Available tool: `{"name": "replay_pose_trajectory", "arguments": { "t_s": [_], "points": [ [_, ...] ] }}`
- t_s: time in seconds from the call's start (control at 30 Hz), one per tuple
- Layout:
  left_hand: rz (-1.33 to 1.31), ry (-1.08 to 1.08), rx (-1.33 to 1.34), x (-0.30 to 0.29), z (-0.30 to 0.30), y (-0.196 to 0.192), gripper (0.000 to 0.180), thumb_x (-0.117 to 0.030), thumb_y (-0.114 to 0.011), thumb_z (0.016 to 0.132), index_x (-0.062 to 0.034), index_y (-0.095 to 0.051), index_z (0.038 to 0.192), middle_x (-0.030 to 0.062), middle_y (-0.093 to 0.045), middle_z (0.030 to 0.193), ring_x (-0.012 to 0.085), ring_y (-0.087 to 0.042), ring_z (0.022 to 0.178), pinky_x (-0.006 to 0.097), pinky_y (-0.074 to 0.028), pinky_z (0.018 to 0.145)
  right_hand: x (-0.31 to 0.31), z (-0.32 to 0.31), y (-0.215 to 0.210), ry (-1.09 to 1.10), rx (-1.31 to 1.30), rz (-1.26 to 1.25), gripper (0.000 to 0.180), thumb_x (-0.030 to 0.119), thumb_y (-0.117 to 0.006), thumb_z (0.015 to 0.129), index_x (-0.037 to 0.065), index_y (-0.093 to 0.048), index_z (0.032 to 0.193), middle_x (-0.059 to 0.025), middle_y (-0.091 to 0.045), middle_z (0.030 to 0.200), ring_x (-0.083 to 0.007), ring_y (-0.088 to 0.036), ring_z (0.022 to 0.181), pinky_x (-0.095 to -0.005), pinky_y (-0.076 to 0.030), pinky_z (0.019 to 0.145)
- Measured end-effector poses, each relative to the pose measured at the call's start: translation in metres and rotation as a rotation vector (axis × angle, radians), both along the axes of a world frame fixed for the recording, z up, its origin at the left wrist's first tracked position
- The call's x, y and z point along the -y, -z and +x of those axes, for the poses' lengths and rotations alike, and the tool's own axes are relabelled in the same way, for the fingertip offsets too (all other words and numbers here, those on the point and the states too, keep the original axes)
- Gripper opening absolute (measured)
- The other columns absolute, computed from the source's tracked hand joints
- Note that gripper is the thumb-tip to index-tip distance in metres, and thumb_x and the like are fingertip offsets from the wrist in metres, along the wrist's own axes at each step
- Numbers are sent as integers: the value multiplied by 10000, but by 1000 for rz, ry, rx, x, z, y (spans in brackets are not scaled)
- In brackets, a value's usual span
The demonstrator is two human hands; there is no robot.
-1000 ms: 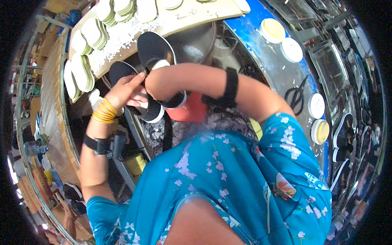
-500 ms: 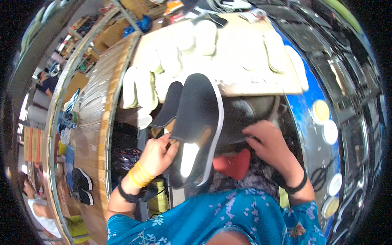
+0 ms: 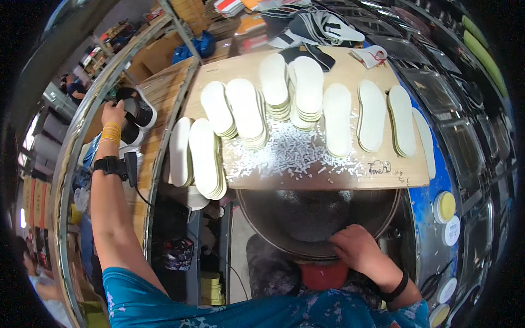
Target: Inserting insoles into shoes and trimming excess threads in a shoe factory.
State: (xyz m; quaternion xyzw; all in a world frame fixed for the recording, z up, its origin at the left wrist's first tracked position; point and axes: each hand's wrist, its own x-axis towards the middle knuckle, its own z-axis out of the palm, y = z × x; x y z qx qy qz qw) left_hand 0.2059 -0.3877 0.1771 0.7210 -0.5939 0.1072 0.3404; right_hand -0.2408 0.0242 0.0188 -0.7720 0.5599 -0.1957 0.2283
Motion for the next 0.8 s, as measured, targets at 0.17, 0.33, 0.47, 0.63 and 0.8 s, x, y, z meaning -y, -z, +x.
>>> {"name": "replay_pose_trajectory", "arguments": {
  "t_s": [0.17,0.33,0.47,0.63,0.8],
  "points": [
    [255,744,104,-49,-127,80,304,-188,-539,821,-27,-551,1078,133,-618,840,230,-592,814,297,-456,757,-14,3,-5,14,54,-39,220,88,-607,676,52,-581,892,-97,-566,792,-300,-537,789,-399,-416,753],
    [810,1382,105,-234,-242,163,295,-250,-539,835,-2,-547,994,164,-605,910,273,-574,825,339,-458,738,-54,-13,-13,21,-128,164,280,165,-598,701,68,-574,962,-120,-573,889,-316,-535,858,-411,-423,774],
    [818,1547,-65,-338,-297,228,318,-230,-552,815,-3,-543,1037,190,-566,1023,346,-534,953,388,-443,803,-120,-63,-5,210,-311,442,286,214,-568,712,73,-573,961,-165,-579,916,-332,-558,865,-441,-465,710],
    [1116,1369,-99,-362,-315,271,370,-295,-410,890,47,-551,906,232,-569,794,314,-553,756,382,-417,709,-275,-165,-14,903,-244,515,309,183,-560,704,80,-592,993,-186,-608,902,-348,-587,851,-435,-466,715],
    [1041,1425,26,-353,-310,279,429,-329,-402,900,67,-564,887,170,-597,777,221,-535,720,345,-411,712,-446,-262,-35,1869,-644,278,227,112,-506,747,37,-560,955,-184,-595,979,-342,-592,860,-438,-480,705]
  ]
}}
